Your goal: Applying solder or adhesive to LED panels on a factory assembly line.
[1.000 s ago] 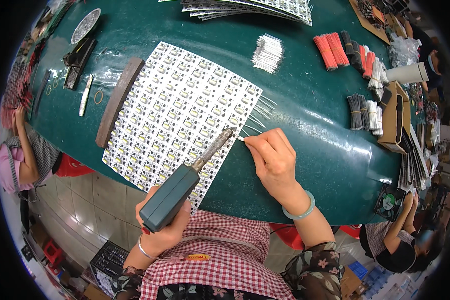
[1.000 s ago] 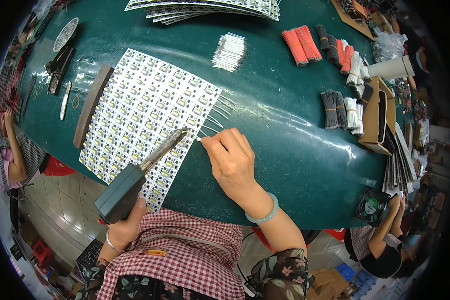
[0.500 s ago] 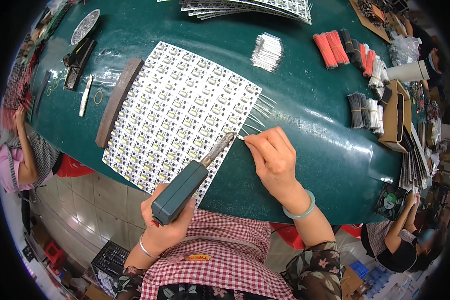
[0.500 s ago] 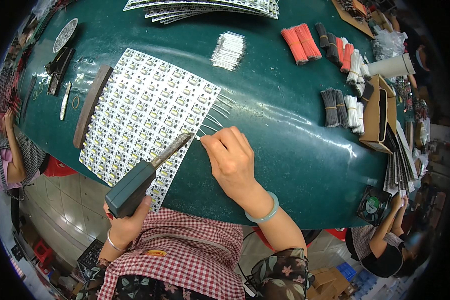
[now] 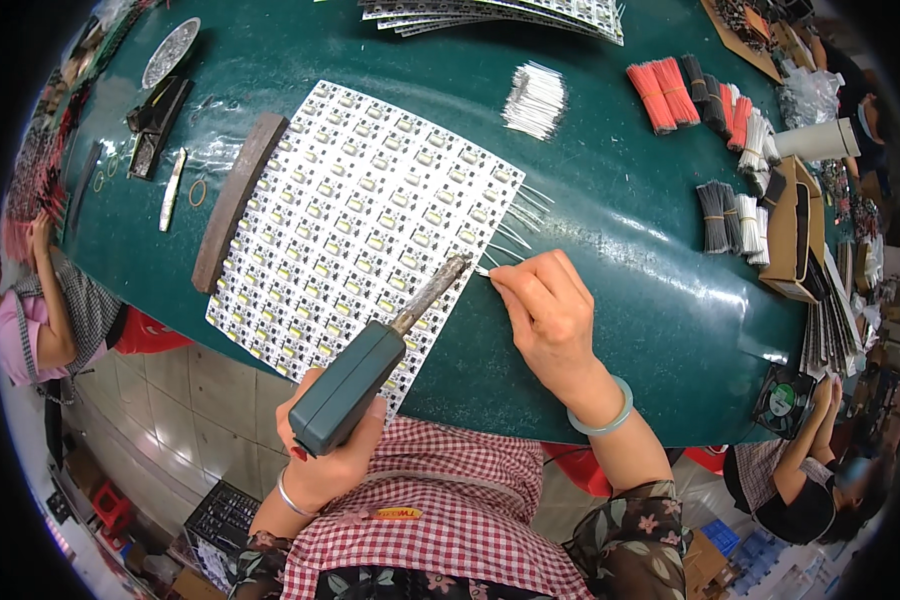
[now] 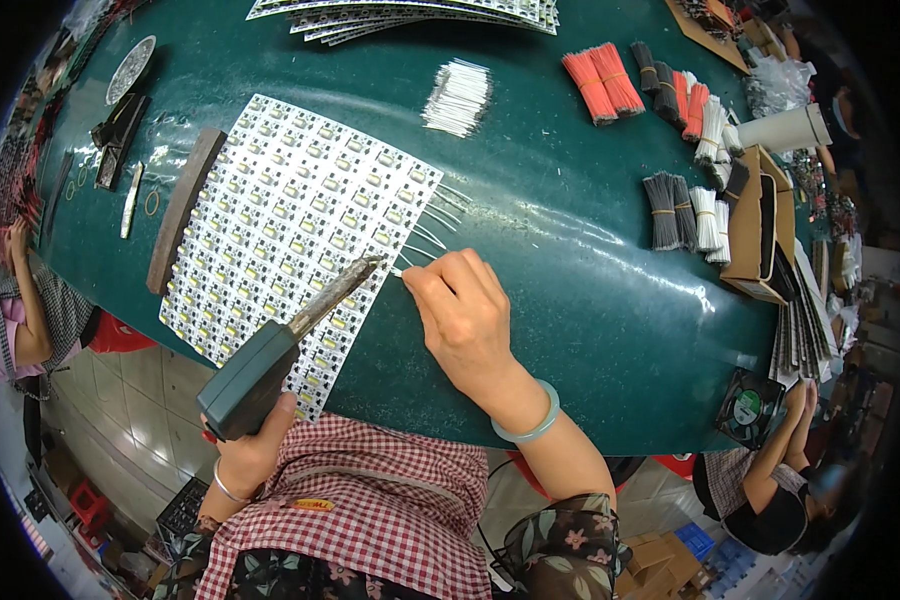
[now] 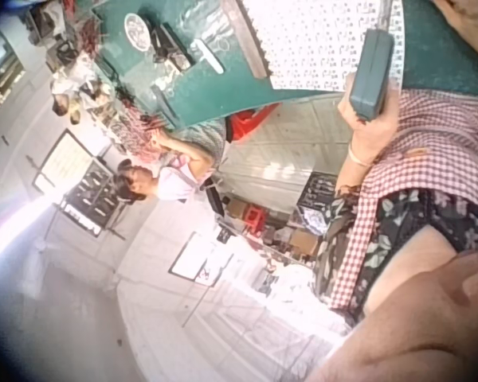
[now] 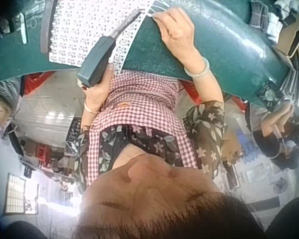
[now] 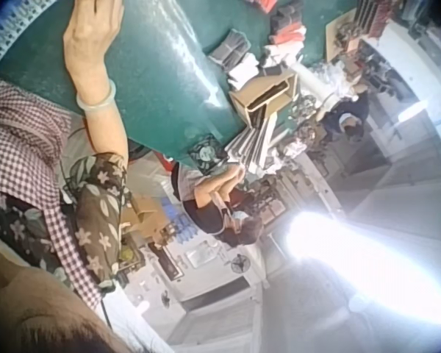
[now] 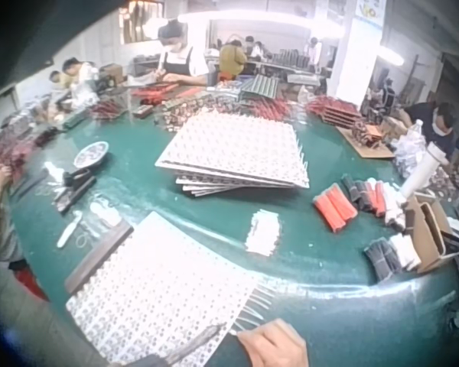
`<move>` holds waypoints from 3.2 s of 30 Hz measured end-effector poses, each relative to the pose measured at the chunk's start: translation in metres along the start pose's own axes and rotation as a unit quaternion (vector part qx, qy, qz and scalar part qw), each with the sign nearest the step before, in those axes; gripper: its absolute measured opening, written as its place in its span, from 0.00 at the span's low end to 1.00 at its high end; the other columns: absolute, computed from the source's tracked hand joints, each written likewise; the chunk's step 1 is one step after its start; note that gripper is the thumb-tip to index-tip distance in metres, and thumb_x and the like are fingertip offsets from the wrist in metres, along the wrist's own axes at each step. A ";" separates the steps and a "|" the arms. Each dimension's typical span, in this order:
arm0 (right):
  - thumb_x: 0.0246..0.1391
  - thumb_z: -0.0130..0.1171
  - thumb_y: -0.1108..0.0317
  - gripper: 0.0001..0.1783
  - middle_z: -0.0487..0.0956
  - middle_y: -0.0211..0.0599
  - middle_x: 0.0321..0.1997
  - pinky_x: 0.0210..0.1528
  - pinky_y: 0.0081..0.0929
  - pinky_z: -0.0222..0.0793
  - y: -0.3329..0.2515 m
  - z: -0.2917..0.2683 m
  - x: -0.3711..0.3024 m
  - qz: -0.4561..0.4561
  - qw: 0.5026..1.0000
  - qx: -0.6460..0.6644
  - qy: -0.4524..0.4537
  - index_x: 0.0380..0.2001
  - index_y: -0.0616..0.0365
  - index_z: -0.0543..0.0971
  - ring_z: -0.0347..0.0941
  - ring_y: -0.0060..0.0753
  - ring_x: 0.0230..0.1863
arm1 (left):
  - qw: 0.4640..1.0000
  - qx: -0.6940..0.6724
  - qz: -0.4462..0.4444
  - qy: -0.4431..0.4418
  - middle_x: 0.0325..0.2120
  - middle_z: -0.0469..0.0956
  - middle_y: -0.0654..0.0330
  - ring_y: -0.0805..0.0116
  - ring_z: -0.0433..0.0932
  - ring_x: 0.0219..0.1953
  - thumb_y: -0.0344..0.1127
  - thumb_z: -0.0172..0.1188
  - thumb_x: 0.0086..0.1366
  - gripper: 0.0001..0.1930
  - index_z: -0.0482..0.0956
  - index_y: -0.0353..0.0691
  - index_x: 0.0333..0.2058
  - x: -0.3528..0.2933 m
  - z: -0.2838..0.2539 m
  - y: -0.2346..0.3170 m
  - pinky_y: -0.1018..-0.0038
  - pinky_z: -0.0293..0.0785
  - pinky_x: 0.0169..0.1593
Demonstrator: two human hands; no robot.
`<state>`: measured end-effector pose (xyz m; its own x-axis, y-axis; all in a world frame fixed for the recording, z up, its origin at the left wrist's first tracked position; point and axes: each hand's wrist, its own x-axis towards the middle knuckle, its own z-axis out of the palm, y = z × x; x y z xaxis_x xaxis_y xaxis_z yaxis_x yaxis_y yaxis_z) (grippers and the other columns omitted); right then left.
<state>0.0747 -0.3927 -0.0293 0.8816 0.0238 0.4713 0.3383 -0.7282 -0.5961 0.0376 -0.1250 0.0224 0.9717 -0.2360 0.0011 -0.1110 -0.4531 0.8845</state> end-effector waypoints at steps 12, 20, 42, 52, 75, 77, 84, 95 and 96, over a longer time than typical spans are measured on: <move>0.47 0.70 0.81 0.10 0.74 0.35 0.29 0.33 0.34 0.67 0.000 0.000 0.000 0.003 1.000 0.004 0.002 0.34 0.60 0.82 0.72 0.38 0.31 | 1.000 -0.013 0.004 -0.015 0.30 0.80 0.55 0.68 0.78 0.25 0.22 0.69 0.57 0.10 0.85 0.30 0.39 0.005 0.005 0.003 0.73 0.72 0.29; 0.48 0.70 0.80 0.10 0.74 0.35 0.29 0.33 0.34 0.67 -0.001 0.001 0.000 -0.004 1.000 -0.001 0.005 0.34 0.60 0.82 0.72 0.38 0.31 | 0.980 -0.109 -0.161 0.032 0.37 0.83 0.55 0.72 0.80 0.32 0.25 0.71 0.58 0.14 0.84 0.30 0.44 -0.016 -0.001 -0.003 0.75 0.77 0.35; 0.44 0.72 0.85 0.15 0.77 0.37 0.27 0.28 0.33 0.68 -0.019 0.000 -0.002 -0.028 0.997 -0.064 0.014 0.36 0.62 0.83 0.73 0.38 0.28 | 0.968 -0.143 -0.205 0.019 0.38 0.86 0.56 0.68 0.84 0.35 0.27 0.73 0.60 0.17 0.84 0.30 0.47 -0.017 -0.010 -0.002 0.72 0.80 0.40; 0.45 0.72 0.81 0.13 0.74 0.33 0.26 0.30 0.31 0.67 -0.013 0.006 -0.007 -0.030 0.997 -0.072 0.012 0.36 0.61 0.83 0.73 0.34 0.29 | 1.000 -0.014 -0.020 -0.009 0.32 0.84 0.54 0.65 0.82 0.28 0.25 0.70 0.57 0.10 0.85 0.31 0.39 -0.002 -0.008 -0.002 0.72 0.77 0.32; 0.45 0.71 0.81 0.12 0.74 0.33 0.27 0.30 0.30 0.68 -0.013 0.005 -0.006 -0.027 0.997 -0.067 0.014 0.35 0.61 0.83 0.72 0.34 0.29 | 1.000 0.000 -0.002 -0.004 0.29 0.81 0.53 0.66 0.78 0.23 0.24 0.70 0.54 0.11 0.85 0.29 0.38 -0.009 -0.004 -0.010 0.72 0.74 0.28; 0.45 0.71 0.81 0.12 0.74 0.33 0.27 0.30 0.30 0.68 -0.013 0.005 -0.007 -0.028 0.997 -0.068 0.015 0.35 0.62 0.83 0.73 0.34 0.29 | 1.000 0.005 0.003 0.009 0.29 0.82 0.53 0.65 0.79 0.23 0.25 0.70 0.53 0.12 0.85 0.29 0.38 -0.012 -0.004 -0.013 0.72 0.75 0.28; 0.44 0.71 0.81 0.13 0.74 0.33 0.27 0.30 0.30 0.68 -0.012 0.006 -0.008 -0.030 0.997 -0.072 0.018 0.35 0.62 0.83 0.73 0.34 0.29 | 0.999 0.026 0.022 0.025 0.30 0.84 0.52 0.63 0.82 0.26 0.27 0.71 0.54 0.14 0.86 0.29 0.40 -0.018 -0.005 -0.020 0.71 0.78 0.31; 0.43 0.70 0.82 0.14 0.76 0.33 0.27 0.31 0.31 0.66 -0.030 -0.016 -0.008 -0.053 0.997 -0.050 0.037 0.37 0.61 0.83 0.73 0.35 0.30 | 0.999 0.005 -0.024 0.044 0.31 0.85 0.52 0.62 0.84 0.28 0.27 0.71 0.54 0.14 0.86 0.31 0.40 -0.019 -0.010 -0.017 0.71 0.79 0.34; 0.43 0.70 0.81 0.14 0.76 0.32 0.27 0.31 0.31 0.66 -0.030 -0.014 -0.005 -0.055 0.997 -0.046 0.025 0.37 0.61 0.83 0.73 0.35 0.30 | 0.999 0.009 -0.016 0.040 0.31 0.84 0.52 0.62 0.83 0.28 0.27 0.71 0.54 0.14 0.86 0.31 0.40 -0.020 -0.010 -0.018 0.71 0.78 0.33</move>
<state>0.0559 -0.3810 -0.0043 0.8224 0.0751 0.5640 0.3992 -0.7825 -0.4778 0.0228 -0.1031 0.0109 0.9883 -0.1522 0.0115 -0.0832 -0.4743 0.8764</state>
